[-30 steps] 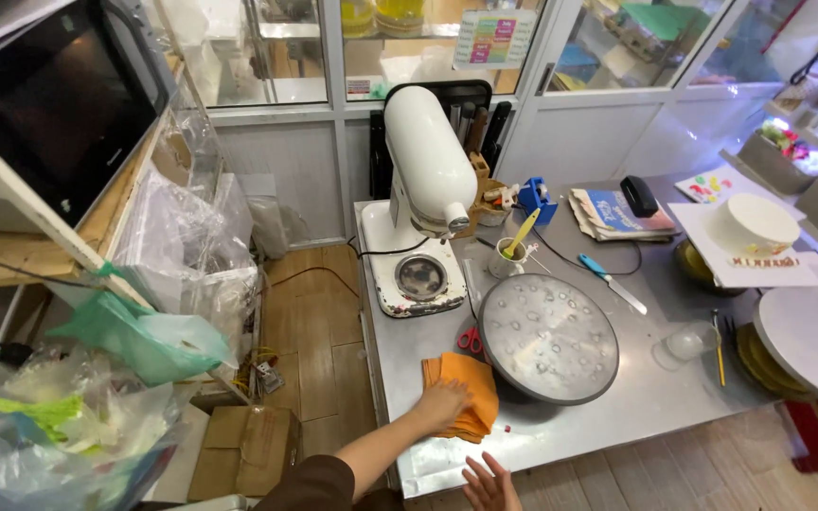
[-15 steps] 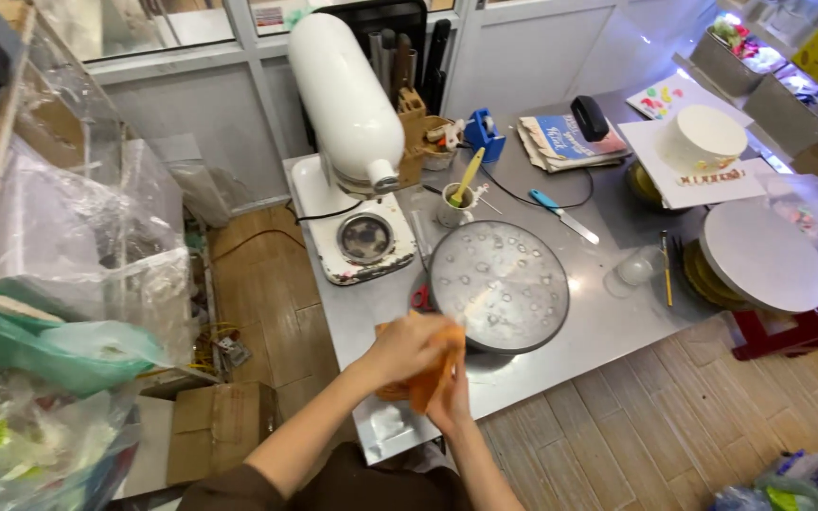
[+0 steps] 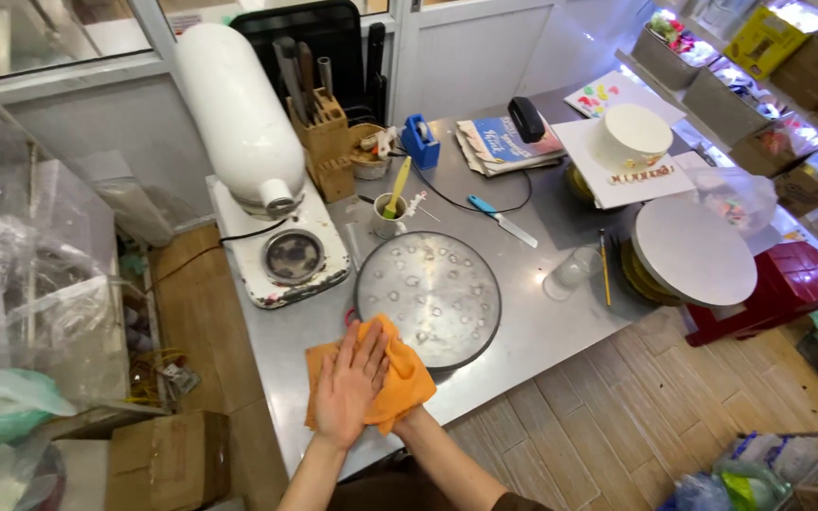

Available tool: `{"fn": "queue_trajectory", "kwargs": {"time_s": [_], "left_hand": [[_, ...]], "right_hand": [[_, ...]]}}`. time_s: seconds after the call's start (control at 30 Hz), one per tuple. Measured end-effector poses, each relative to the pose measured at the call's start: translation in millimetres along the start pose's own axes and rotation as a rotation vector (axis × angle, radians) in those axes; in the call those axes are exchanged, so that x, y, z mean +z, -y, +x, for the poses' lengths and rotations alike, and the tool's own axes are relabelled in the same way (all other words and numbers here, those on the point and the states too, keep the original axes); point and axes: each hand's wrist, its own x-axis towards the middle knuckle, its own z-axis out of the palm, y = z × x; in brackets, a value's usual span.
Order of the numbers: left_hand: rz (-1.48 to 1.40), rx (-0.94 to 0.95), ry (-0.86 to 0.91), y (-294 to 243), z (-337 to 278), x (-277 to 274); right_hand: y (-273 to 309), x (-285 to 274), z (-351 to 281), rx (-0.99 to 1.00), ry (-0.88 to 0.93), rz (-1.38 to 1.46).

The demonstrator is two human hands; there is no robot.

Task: Retrieve frozen cake base and components, defrost in microwave, and cut a small cake base.

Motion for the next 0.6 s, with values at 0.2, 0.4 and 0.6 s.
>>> {"fn": "queue_trajectory", "kwargs": {"time_s": [0.2, 0.4, 0.6], "left_hand": [[0.704, 0.096, -0.160, 7, -15, -21], [0.438, 0.313, -0.159, 24, 6, -4], [0.224, 0.211, -0.594, -2, 20, 17]], "right_hand": [[79, -17, 31, -0.406, 0.168, -1.070], [23, 12, 27, -0.513, 0.219, -1.623], [37, 27, -8, -0.289, 0.488, -1.253]]}}
